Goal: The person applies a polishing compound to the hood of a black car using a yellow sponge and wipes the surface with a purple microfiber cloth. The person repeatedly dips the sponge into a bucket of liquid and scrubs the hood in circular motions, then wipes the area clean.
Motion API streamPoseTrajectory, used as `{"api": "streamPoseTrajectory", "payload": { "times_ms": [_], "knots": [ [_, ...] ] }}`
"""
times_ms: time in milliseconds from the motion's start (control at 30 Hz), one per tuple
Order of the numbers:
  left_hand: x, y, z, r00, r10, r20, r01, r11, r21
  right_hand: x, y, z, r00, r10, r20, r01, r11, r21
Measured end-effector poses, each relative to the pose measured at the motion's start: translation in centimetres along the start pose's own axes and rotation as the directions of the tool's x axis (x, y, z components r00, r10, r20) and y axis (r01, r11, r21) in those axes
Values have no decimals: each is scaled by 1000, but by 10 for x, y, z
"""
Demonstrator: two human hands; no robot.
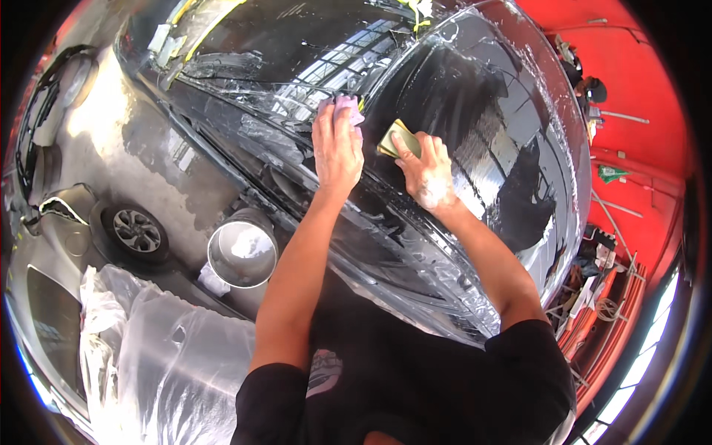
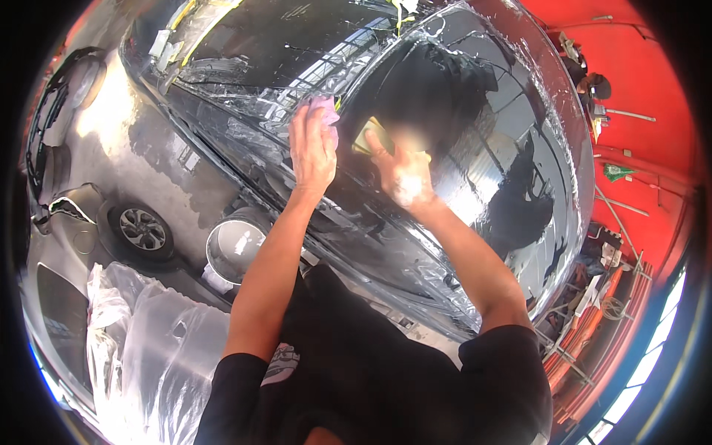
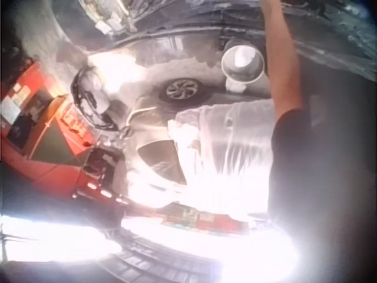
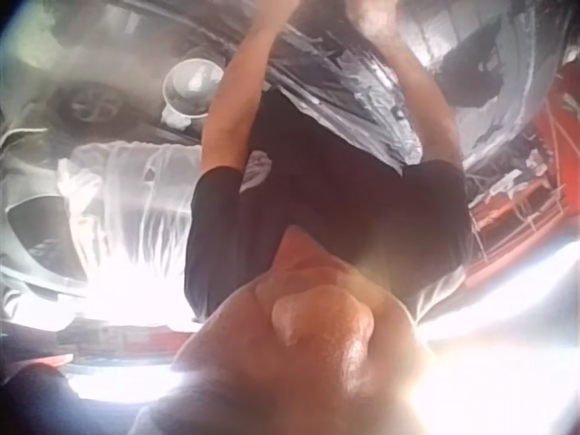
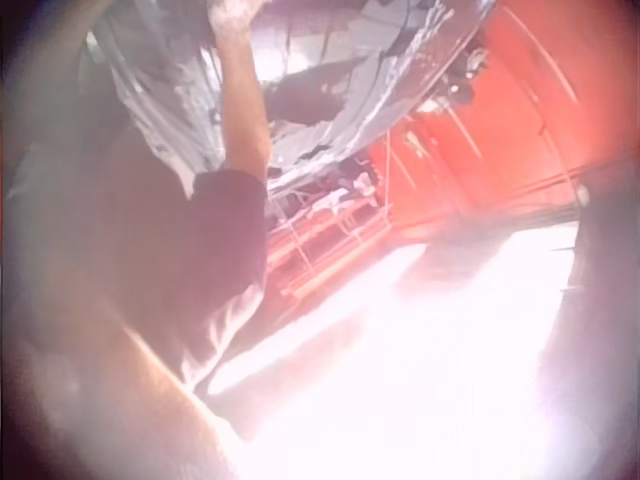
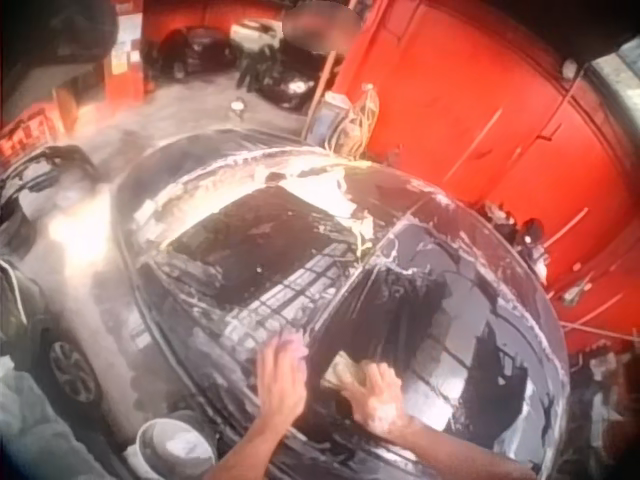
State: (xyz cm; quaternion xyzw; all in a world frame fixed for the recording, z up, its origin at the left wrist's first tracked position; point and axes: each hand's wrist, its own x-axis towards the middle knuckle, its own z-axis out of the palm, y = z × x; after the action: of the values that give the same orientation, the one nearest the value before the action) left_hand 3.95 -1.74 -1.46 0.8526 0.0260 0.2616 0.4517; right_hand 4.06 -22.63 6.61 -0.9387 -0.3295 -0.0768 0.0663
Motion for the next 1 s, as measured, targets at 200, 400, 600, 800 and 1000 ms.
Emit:
{"api": "streamPoseTrajectory", "payload": {
  "times_ms": [200, 400, 600, 800, 1000],
  "knots": [
    [6, 18, 9, 999, 14, 52, -15, 1000, 13, 122, 171, 27, 964, 168, -206, -225, 929, -295],
    [3, -1, 2, 999, 15, 29, -18, 995, 101, -14, 37, -11, 994, 104, -24, -105, 993, -48],
    [6, 4, 9, 998, 51, 43, -57, 989, 133, 16, 140, -12, 996, 15, -88, -31, 981, -192],
    [4, 4, 10, 997, 32, 74, -41, 991, 127, 59, 159, 7, 929, 317, -193, -361, 890, -279],
    [1, -1, 5, 996, 21, 88, -38, 981, 192, -84, 73, -40, 999, -23, 40, 21, 999, 48]
  ]
}}
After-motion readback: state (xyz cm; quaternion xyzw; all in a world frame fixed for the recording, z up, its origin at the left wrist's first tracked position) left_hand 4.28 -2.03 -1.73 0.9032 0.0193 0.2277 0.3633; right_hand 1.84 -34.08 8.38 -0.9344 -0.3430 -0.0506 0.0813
